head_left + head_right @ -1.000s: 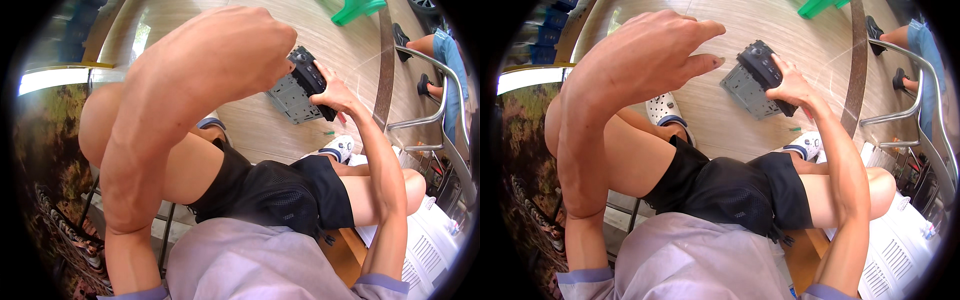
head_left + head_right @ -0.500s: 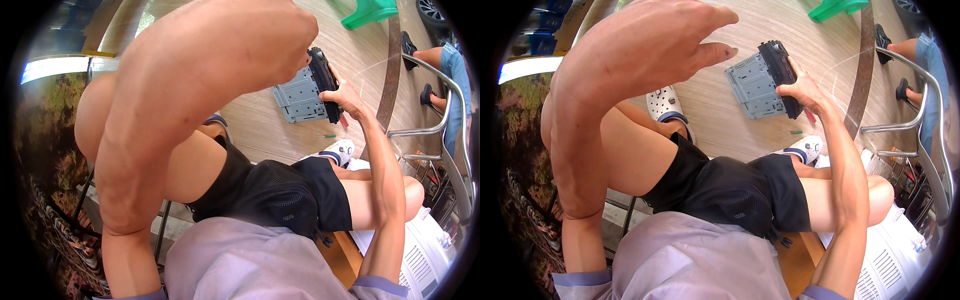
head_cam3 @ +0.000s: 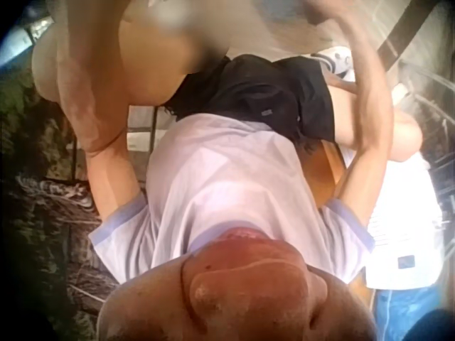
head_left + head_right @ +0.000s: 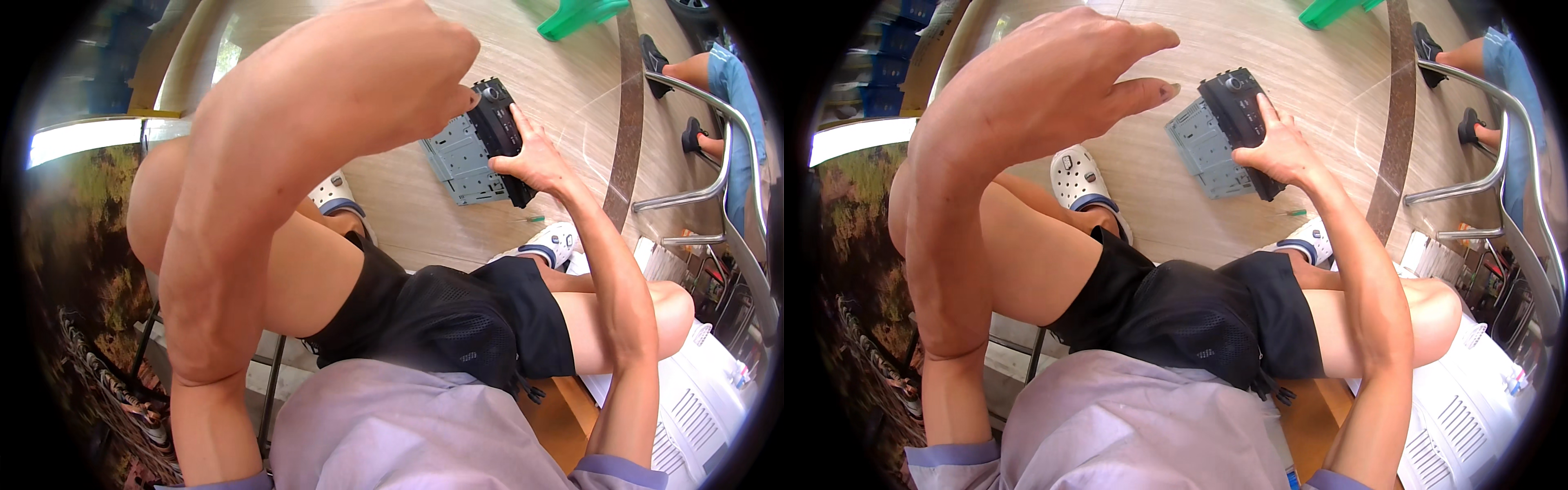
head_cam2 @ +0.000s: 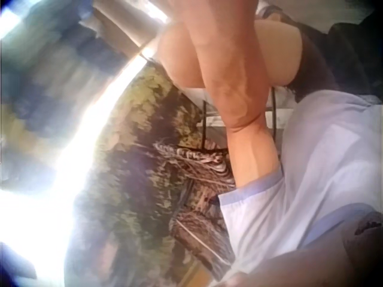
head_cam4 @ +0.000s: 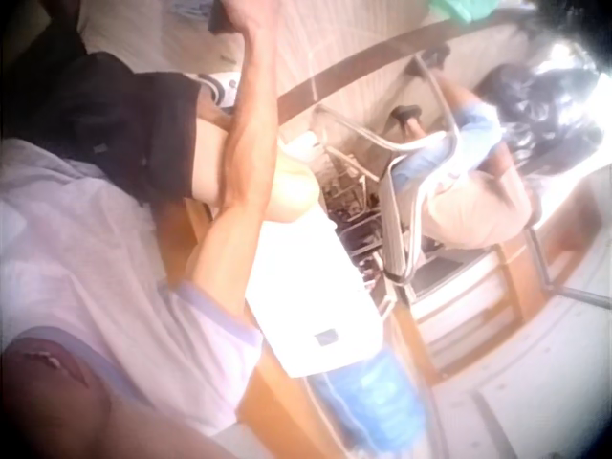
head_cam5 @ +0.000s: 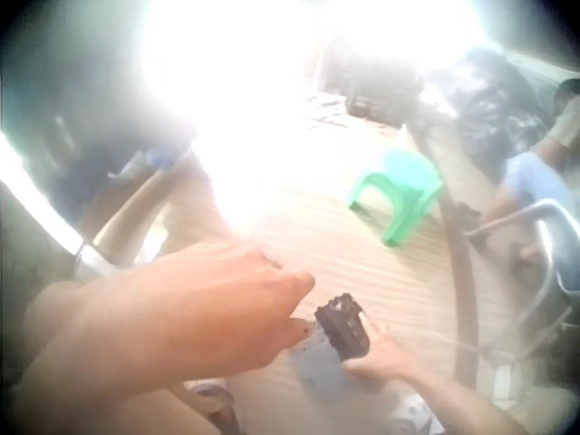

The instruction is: The person assembles a car radio unit while sitting on the floor, first picking up a circuit board panel and then fitting the front faceplate onto the main metal chassis.

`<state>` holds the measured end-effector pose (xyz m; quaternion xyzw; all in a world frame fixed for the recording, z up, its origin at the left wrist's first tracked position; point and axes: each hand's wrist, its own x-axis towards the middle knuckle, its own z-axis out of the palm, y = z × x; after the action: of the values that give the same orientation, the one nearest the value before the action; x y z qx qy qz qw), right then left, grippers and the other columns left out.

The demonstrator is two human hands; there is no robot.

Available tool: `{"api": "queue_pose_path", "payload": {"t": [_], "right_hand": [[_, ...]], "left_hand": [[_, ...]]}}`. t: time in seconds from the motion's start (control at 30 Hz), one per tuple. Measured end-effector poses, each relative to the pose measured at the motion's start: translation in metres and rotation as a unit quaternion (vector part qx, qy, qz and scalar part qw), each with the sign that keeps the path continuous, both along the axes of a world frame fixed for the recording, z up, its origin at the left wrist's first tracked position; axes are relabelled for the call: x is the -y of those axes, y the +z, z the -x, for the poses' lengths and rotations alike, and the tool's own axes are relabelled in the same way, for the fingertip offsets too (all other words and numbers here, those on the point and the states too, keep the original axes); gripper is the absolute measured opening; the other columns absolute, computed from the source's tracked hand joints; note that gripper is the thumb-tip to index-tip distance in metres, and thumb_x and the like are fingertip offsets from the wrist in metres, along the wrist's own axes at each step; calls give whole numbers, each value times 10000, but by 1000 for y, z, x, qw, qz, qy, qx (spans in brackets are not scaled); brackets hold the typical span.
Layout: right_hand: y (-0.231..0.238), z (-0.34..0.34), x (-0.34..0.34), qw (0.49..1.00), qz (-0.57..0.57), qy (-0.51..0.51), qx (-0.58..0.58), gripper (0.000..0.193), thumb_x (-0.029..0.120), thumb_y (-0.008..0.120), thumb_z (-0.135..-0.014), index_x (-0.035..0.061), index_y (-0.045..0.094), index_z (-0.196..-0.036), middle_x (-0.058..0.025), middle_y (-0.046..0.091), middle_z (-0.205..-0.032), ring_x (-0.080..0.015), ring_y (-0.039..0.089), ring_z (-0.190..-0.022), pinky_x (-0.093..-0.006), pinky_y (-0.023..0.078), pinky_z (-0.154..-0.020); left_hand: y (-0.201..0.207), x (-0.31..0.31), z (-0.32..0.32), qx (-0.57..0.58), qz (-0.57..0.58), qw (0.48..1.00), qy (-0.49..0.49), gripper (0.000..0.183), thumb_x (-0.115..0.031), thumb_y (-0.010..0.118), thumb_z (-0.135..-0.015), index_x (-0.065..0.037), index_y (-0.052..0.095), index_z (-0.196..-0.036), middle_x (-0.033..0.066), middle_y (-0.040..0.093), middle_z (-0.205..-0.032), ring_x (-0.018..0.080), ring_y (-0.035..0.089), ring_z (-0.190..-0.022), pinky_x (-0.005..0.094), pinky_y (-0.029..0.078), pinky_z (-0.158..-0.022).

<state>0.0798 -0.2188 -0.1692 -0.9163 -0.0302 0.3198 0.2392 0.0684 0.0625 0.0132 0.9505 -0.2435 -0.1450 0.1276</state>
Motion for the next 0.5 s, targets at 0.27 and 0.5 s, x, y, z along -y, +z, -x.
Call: {"api": "queue_pose_path", "payload": {"t": [0.27,0.5], "right_hand": [[6,9,-12,997,68,26,29,1238,515,804,-685,100,185,-1674,-344,313,-1596,-495,367,-1469,-507,340,-1211],[9,39,-31,988,127,71,43,1237,631,771,-743,139,139,-1685,-379,243,-1625,-565,416,-1400,-649,352,-1139]], "left_hand": [[6,-1,-5,41,-43,998,-21,427,-312,667,-998,-13,655,-1302,239,736,-1035,417,689,-1029,496,527,-917],[6,3,7,2,-11,1000,-1,458,-317,660,-1005,-6,624,-1340,245,728,-1047,438,667,-1044,503,508,-918]]}}
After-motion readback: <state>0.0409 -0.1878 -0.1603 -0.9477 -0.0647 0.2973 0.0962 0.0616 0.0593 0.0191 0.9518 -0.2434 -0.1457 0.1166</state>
